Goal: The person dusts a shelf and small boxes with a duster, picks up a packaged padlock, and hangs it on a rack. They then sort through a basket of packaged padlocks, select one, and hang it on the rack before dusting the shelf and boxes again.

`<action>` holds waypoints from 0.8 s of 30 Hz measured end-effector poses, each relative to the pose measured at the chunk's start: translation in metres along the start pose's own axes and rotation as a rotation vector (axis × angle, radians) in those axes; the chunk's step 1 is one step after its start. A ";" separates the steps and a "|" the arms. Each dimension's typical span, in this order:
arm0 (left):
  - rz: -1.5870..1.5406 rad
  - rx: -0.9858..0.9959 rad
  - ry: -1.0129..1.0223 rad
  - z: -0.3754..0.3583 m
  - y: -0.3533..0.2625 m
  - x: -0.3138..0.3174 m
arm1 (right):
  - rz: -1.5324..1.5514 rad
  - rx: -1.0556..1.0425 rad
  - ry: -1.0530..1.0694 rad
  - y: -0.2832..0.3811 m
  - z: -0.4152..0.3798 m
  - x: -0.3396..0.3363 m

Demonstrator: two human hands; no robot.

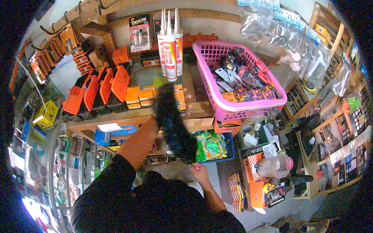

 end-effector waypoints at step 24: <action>-0.076 0.016 -0.097 -0.003 -0.002 0.011 | -0.028 -0.071 -0.035 0.003 0.000 0.007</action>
Point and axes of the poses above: each hand's wrist, its own z-axis towards the middle knuckle, its own x-axis out of the palm, y = z × x, the point moved 7 cm from there along z, towards the middle knuckle, and after that the axes turned 12 degrees about -x, right-handed, at the moved point
